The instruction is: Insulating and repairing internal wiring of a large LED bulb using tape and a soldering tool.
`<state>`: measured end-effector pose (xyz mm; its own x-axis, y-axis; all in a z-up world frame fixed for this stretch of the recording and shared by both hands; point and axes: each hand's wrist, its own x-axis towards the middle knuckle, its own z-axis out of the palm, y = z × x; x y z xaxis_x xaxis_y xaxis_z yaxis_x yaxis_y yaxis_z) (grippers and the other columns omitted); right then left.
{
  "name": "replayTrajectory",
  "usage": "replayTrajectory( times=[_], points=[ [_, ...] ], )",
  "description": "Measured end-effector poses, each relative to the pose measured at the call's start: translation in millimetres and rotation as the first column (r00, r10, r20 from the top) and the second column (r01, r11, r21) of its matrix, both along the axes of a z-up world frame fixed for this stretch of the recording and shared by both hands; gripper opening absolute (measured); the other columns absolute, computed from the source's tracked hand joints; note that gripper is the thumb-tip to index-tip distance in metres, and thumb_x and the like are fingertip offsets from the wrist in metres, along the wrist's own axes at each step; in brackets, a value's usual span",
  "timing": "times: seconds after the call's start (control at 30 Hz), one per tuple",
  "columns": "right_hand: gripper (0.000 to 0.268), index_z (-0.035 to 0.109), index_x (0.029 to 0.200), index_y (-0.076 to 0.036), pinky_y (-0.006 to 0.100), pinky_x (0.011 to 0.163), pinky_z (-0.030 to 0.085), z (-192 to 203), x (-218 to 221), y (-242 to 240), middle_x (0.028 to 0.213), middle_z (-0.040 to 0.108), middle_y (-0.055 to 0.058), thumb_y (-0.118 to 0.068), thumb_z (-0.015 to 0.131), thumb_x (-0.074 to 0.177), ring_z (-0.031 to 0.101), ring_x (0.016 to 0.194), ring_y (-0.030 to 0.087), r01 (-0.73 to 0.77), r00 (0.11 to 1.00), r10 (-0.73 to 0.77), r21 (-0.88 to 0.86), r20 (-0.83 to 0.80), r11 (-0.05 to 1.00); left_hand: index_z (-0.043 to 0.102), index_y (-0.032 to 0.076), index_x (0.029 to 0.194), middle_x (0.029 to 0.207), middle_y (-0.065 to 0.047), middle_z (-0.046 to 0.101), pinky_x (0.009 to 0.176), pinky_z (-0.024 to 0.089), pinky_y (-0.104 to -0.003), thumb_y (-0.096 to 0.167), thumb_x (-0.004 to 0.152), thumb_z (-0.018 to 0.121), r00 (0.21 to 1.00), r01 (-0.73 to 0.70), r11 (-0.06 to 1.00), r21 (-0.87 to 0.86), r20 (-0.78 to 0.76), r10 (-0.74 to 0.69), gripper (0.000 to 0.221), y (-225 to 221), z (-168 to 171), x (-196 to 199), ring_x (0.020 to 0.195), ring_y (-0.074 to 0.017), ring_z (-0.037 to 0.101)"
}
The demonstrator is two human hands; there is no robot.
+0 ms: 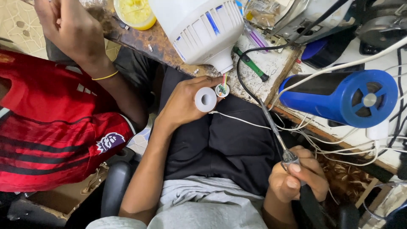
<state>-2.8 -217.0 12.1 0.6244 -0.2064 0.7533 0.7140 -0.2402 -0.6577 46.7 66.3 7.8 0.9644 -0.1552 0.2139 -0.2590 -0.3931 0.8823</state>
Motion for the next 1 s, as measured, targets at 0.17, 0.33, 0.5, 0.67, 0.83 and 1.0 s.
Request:
replayTrajectory(
  times=[0.17,0.33,0.5,0.67,0.83,1.0],
  points=[
    [0.024,0.053,0.088,-0.01,0.037,0.046,0.03,-5,-2,-6,0.063,0.039,0.005,-0.03,0.062,0.098,0.032,0.048,0.018,-0.095,0.995,0.095,0.035,-0.009,0.995,0.062,0.005,0.135,0.123,-0.013,0.074,0.092,0.055,-0.039,0.02,0.099,0.072,1.0,-0.027,0.997,0.077,-0.005,0.027,0.04,-4,-1,-3,0.113,-0.0317,0.072],
    [0.027,0.052,0.086,-0.009,0.037,0.047,0.032,-3,-2,-2,0.063,0.04,0.005,-0.031,0.062,0.098,0.032,0.048,0.019,-0.036,0.999,0.037,0.015,-0.018,0.999,0.061,0.008,0.135,0.12,-0.01,0.073,0.088,0.055,-0.036,0.024,0.099,0.075,0.993,-0.118,0.99,0.082,0.009,0.118,0.042,-8,-2,-9,0.108,-0.0264,0.073],
    [0.027,0.05,0.085,-0.009,0.037,0.044,0.026,-1,-2,0,0.062,0.036,0.005,-0.031,0.06,0.099,0.029,0.046,0.018,-0.049,0.999,0.049,0.012,-0.01,0.999,0.062,0.007,0.136,0.094,-0.004,0.063,0.077,0.05,-0.031,0.025,0.098,0.077,0.99,-0.14,0.99,0.013,-0.007,0.141,0.044,-6,9,-18,0.082,-0.0177,0.063],
    [0.03,0.049,0.09,-0.01,0.04,0.046,0.031,0,-5,-1,0.063,0.037,0.005,-0.036,0.061,0.101,0.031,0.048,0.02,-0.025,1.0,0.025,0.014,-0.007,1.0,0.063,0.007,0.126,0.103,-0.005,0.066,0.087,0.051,-0.027,0.022,0.087,0.087,0.94,-0.34,0.931,-0.134,-0.051,0.337,0.048,-10,1,-42,0.084,-0.0129,0.062],
    [0.031,0.047,0.089,-0.013,0.037,0.05,0.034,-16,-16,-2,0.062,0.033,0.001,-0.038,0.063,0.096,0.029,0.051,0.016,0.008,0.991,0.01,0.135,-0.131,0.991,0.065,0.013,0.094,0.08,0.003,0.063,0.062,0.044,-0.02,0.02,0.082,0.087,0.776,-0.614,0.738,-0.28,-0.383,0.501,0.027,-26,-10,-64,0.065,-0.006,0.056],
    [0.015,0.057,0.088,-0.002,0.026,0.05,0.042,-49,-16,-16,0.062,0.047,0.002,-0.017,0.059,0.09,0.047,0.053,0.011,-0.344,0.903,0.399,0.288,-0.161,0.894,0.074,0.003,0.086,0.059,-0.009,0.066,0.049,0.052,-0.025,0.013,0.078,0.091,0.718,-0.69,0.588,-0.423,-0.505,0.479,0.021,-37,-27,-70,0.051,-0.0123,0.062]
  ],
)
